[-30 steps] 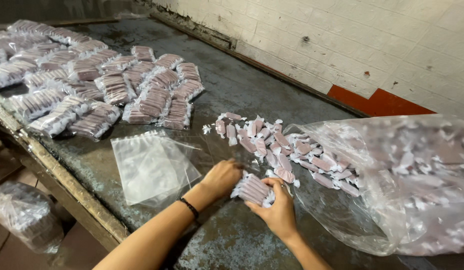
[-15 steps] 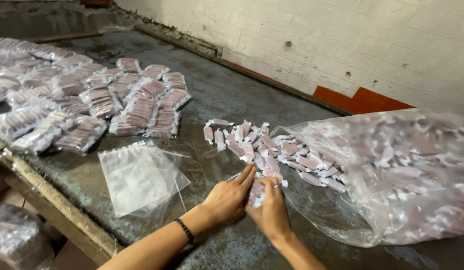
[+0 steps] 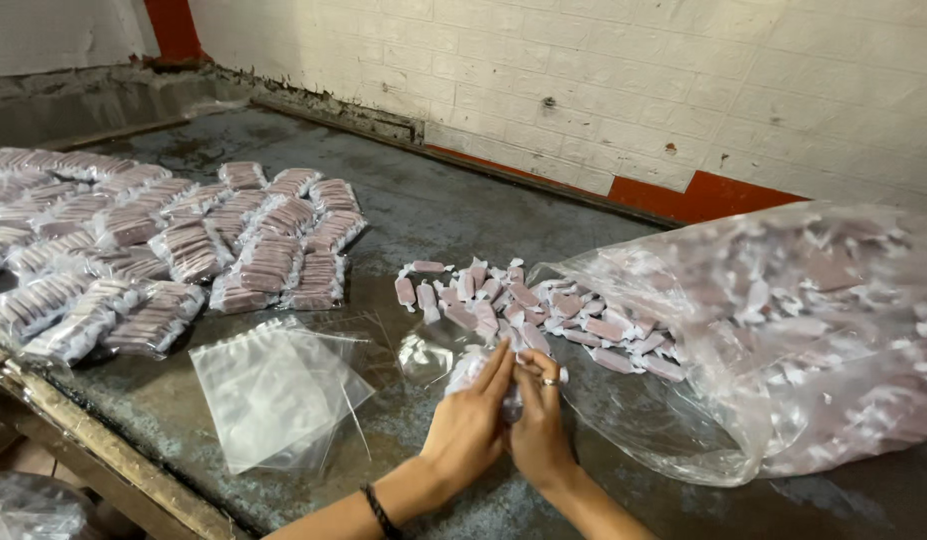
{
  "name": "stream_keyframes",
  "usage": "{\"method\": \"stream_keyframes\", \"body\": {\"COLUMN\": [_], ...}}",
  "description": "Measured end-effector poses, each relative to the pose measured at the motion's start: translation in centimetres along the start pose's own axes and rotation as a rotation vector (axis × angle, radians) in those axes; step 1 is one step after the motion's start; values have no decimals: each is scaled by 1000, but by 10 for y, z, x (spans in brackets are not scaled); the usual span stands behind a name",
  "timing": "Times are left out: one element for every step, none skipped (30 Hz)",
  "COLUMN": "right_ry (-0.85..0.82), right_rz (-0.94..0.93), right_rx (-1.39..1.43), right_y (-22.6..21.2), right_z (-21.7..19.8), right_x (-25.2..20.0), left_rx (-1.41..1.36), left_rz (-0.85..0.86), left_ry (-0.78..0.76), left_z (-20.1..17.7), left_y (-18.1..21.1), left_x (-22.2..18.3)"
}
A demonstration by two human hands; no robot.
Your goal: The person gathers wrapped candy pieces from a large pile, organizes them into smaller groups, and places them into clear plastic bags by hand.
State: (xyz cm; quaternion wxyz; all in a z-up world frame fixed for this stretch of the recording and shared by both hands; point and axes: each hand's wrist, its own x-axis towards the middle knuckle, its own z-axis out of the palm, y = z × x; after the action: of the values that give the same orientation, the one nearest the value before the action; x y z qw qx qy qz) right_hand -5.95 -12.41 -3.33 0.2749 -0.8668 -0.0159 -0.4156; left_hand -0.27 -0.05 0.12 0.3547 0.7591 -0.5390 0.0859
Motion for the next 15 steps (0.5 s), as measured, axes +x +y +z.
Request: {"method": "stream_keyframes", "body": {"right_ry": [3,-7,-17,-13,-139,-269,-271,-250,-228,-226,-163,-102,-101,-84,-67], "right_rz": [2,66,130,126,285,446,446,481,516,511,292,75,74,27,-20], "right_rx": [1,25,50,48,154,265,266,212,157,159,74,-4,4,67,130], "right_y": [-3,-5,-8,15,38,61,60,60,61,52,44,33,30,26,22], "right_z": [-1,-3,-5,4,13,24,23,20,17,7,-4,-11,-10,-9,-7], "right_x": [-1,-2,-3,-7,-11,-18,-19,-19,-18,-12,-6,-2,-1,-1,-2], "left_rx": [1,18,34,35,113,188,188,77,-35,-31,-99,-165,-157,-323,-483], "left_rz": [2,42,82,86,198,302,300,376,453,455,340,216,213,-169,-548], "left_ry": [-3,-34,-65,-62,-131,-205,-205,-223,-239,-238,2,237,235,224,207], "left_z": [-1,-1,-2,14,29,45,28,13,-3,-12,-22,-33,-47,-62,-77], "left_y": [2,5,8,12,15,18,19,21,23,16,9,2,-18,-38,-58], "left_x": [-4,-7,-11,-14,-17,-24,-22,-19,-17,-9,-1,4,14,22,29]}}
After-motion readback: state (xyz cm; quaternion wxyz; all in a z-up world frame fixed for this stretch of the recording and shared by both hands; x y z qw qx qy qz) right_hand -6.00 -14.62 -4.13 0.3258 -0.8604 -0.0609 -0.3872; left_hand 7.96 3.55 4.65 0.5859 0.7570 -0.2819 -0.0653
